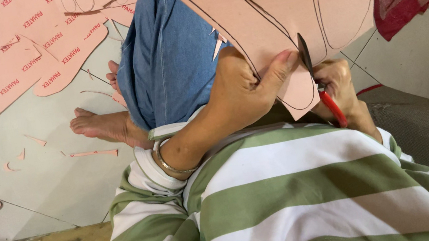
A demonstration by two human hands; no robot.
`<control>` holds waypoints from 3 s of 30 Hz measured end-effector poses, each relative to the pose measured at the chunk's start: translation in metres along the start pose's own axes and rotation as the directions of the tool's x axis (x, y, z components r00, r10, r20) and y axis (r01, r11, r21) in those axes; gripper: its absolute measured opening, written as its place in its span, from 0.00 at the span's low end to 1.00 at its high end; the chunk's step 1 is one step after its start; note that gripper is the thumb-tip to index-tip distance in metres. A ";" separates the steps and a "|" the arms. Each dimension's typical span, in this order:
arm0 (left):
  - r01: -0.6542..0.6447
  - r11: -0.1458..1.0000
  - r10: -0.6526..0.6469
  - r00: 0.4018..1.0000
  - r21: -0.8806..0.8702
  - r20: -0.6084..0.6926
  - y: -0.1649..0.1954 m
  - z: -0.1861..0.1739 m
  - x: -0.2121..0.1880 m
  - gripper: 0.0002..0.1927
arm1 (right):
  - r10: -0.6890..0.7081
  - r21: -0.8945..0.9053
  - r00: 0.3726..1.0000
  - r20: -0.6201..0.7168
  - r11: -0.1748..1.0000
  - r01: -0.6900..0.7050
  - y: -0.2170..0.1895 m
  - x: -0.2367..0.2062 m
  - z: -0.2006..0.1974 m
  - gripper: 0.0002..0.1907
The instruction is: The person sits on the floor with a large pink pattern sheet on their lap and cuts out insole-shaped pieces with red-handled scissors, following drawn outlines. They rotate the sheet and reposition pieces by hand as they cut each outline free, letting scraps fall to the floor.
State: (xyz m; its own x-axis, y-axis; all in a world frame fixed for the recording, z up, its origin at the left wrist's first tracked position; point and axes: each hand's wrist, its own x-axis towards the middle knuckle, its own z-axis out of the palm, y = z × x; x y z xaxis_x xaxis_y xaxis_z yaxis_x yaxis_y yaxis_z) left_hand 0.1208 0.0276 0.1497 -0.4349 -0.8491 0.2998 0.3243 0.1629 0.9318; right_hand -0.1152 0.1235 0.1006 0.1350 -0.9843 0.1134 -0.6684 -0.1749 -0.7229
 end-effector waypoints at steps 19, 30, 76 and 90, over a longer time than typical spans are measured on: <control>-0.030 0.984 0.030 1.000 0.173 0.004 0.001 -0.014 0.005 0.09 | 0.102 0.135 0.963 0.251 0.981 -0.139 0.002 -0.001 -0.006 0.09; -0.026 0.995 0.024 0.999 0.094 0.026 -0.005 -0.014 0.003 0.07 | -0.054 0.144 0.993 0.102 0.989 0.039 -0.001 0.004 0.002 0.07; 0.200 0.975 -0.195 0.979 -0.095 0.051 -0.017 -0.020 0.000 0.18 | 0.172 0.194 0.970 0.171 0.959 -0.204 0.018 -0.005 0.015 0.09; 0.181 0.983 -0.181 0.983 0.018 -0.003 -0.036 -0.018 0.001 0.17 | 0.207 0.170 0.959 0.191 0.956 -0.241 0.018 -0.004 0.025 0.08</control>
State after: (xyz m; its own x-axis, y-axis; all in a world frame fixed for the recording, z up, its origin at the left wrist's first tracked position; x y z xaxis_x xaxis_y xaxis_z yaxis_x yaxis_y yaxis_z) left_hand 0.1239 0.0117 0.1123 -0.4842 -0.8659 0.1253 0.2247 0.0153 0.9743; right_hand -0.1093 0.1245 0.0695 0.1304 -0.9765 -0.1713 -0.5465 0.0734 -0.8342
